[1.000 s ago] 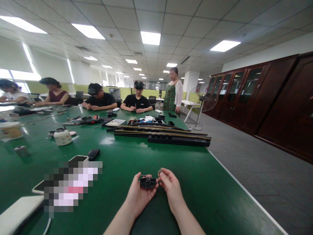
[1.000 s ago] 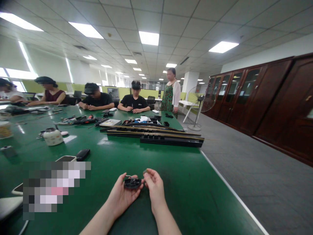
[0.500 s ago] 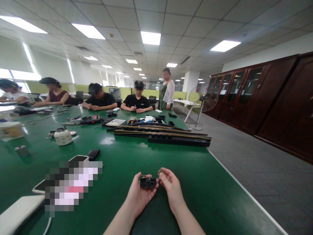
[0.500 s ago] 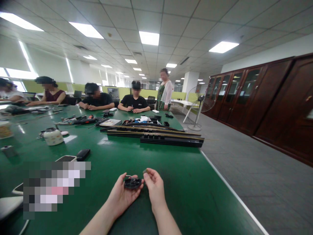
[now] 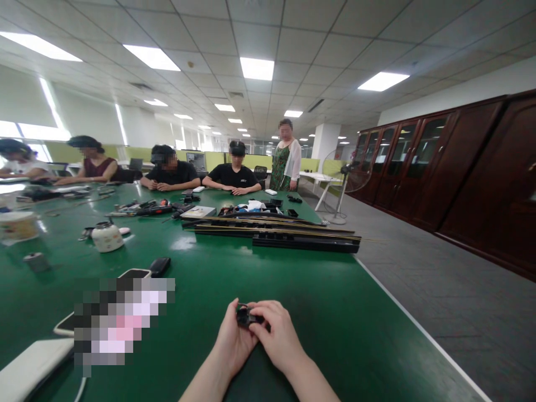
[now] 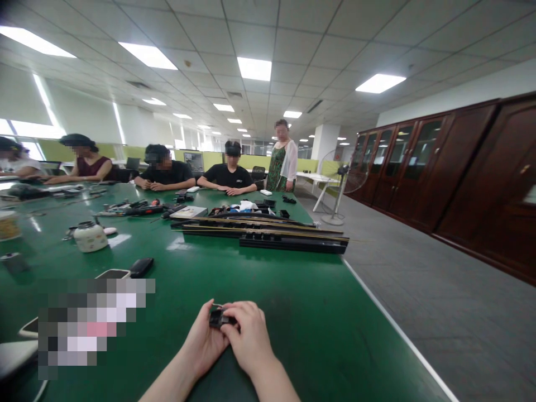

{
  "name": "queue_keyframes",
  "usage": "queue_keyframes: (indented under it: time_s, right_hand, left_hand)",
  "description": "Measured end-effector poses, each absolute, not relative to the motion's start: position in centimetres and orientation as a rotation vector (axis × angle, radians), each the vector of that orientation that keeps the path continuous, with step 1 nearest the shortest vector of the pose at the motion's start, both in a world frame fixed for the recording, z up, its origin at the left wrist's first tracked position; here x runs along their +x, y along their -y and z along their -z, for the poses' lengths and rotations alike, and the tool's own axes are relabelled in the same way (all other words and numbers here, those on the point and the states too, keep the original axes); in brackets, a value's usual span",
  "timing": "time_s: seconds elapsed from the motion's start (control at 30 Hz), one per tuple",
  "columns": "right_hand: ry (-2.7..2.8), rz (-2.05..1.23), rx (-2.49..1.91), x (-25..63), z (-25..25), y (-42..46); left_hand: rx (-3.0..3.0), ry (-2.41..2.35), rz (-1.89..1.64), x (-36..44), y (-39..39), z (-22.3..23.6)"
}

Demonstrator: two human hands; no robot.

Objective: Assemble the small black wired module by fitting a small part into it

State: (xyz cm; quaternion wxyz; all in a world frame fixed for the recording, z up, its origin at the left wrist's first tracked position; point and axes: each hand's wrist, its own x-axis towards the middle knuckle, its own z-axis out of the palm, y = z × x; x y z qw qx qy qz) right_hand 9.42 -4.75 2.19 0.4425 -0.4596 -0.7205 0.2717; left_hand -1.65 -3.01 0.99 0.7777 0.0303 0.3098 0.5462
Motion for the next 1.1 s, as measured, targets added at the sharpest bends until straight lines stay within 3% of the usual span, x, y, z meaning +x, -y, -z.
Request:
queue_keyframes:
  time_s: [1.1]
  right_hand:
    - [1.691, -0.718, -1.100, 9.97, -2.11, 4.93]
  left_hand:
    - [0.233, -0.587, -1.072, -2.22, 2.83, -0.47]
